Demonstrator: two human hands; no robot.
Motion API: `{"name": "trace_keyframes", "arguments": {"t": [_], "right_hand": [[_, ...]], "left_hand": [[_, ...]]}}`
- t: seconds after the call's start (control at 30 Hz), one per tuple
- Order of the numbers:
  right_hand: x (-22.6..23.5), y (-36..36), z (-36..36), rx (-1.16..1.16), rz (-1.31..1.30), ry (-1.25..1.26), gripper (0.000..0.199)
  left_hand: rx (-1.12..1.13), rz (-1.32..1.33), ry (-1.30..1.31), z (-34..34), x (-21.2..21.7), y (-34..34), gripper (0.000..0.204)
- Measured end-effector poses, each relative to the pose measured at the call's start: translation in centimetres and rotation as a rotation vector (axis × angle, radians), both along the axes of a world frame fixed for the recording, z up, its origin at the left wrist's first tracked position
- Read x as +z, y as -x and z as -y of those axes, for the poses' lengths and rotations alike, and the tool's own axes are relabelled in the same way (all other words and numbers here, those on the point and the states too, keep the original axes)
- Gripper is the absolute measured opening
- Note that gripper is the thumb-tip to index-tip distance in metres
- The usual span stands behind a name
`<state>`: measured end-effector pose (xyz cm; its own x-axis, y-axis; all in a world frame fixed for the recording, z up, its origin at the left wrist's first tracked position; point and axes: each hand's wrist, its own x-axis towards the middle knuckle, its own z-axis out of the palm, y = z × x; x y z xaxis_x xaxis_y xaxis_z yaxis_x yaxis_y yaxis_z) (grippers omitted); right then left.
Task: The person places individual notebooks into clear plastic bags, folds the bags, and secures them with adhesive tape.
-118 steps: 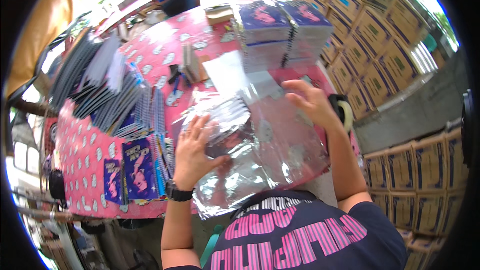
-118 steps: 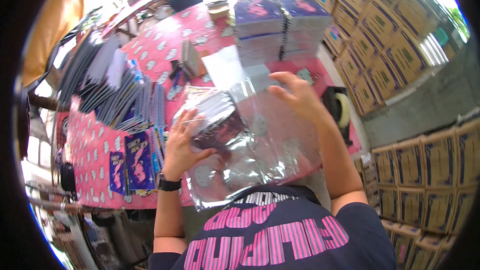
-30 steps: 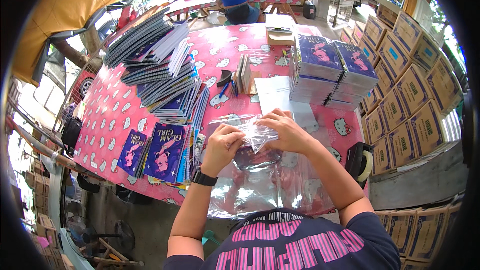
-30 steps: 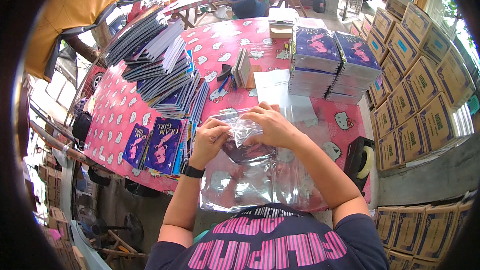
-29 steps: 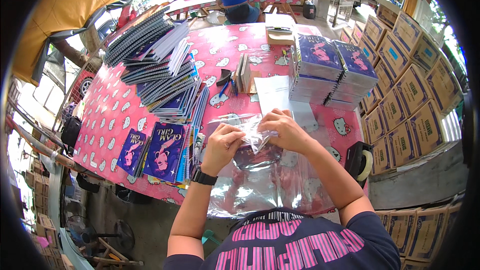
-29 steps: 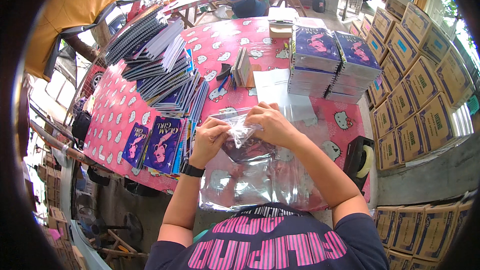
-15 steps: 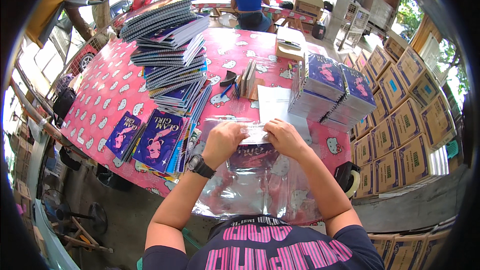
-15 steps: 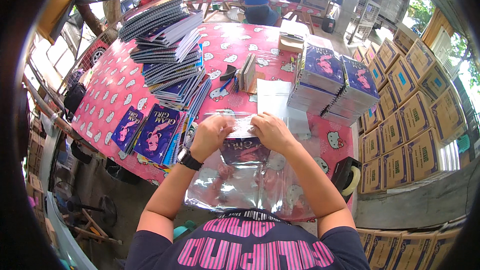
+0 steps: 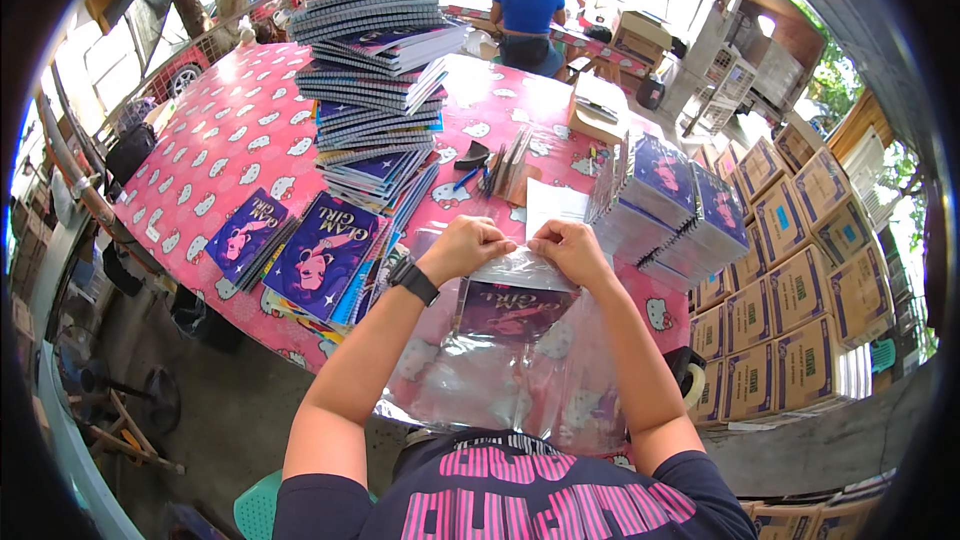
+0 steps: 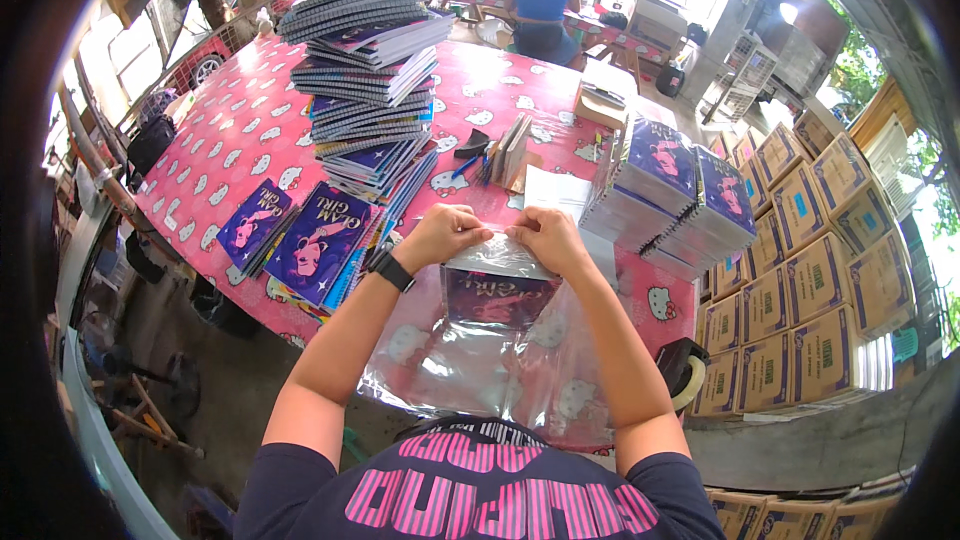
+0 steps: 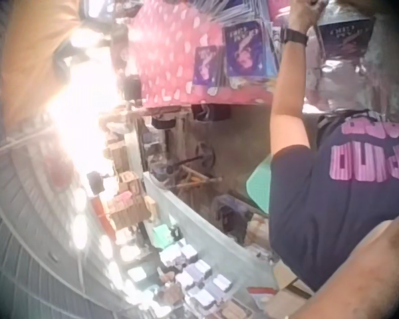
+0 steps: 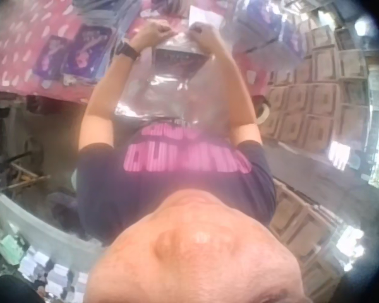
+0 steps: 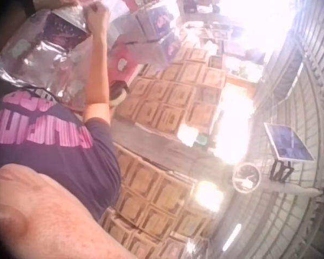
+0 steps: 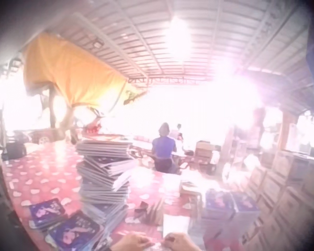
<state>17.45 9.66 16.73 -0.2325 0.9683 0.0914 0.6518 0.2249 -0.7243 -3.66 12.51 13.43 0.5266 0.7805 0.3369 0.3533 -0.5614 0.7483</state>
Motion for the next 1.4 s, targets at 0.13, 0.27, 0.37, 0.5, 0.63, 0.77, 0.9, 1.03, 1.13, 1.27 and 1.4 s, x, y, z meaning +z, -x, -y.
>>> {"name": "trace_keyframes", "arguments": {"t": [0.13, 0.27, 0.37, 0.5, 0.63, 0.77, 0.9, 1.03, 1.13, 1.27, 1.4], "right_hand": [[0.5, -0.2, 1.9, -0.020, -0.157, -0.134, 0.016], [2.1, 1.4, 3.6, 0.138, -0.145, -0.465, 0.012], [4.3, 2.0, 4.6, 0.263, -0.064, -0.579, 0.010], [4.5, 0.3, 3.7, -0.166, -0.787, -0.385, 0.020], [2.5, -0.5, 4.7, 0.100, -0.231, -0.338, 0.032], [-0.4, -1.5, 4.4, 0.191, 0.240, -0.369, 0.038], [-0.5, -1.5, 3.9, 0.226, 0.213, -0.348, 0.030], [-1.1, -1.8, 2.9, 0.229, 0.159, -0.318, 0.026], [-0.6, -1.8, 2.4, 0.195, 0.106, -0.185, 0.027], [1.8, -0.7, 1.5, 0.088, 0.190, 0.092, 0.032], [1.6, -0.6, 1.1, 0.031, 0.129, 0.100, 0.036]], "left_hand": [[-0.006, -0.030, -0.366, 2.1, 0.5, 0.7, 0.031], [-0.034, 0.017, -0.326, 3.0, 0.0, 1.2, 0.032], [-0.044, 0.096, -0.201, 3.5, 0.4, 1.0, 0.024], [-0.087, 0.132, -0.121, 3.5, 0.6, 0.3, 0.018], [-0.039, 0.117, -0.143, 3.6, 0.3, 0.5, 0.018], [-0.034, 0.053, -0.249, 3.4, 0.3, 0.6, 0.022], [-0.010, -0.054, -0.261, 3.8, 1.0, 0.2, 0.020], [0.055, -0.169, 0.050, 4.1, 2.9, -0.4, 0.026], [0.115, -0.261, -0.108, 3.4, 4.4, -0.7, 0.033], [-0.048, -0.129, -0.052, -0.3, 2.0, 0.6, 0.038], [-0.118, 0.020, 0.412, -1.9, 0.6, 0.6, 0.032]]}}
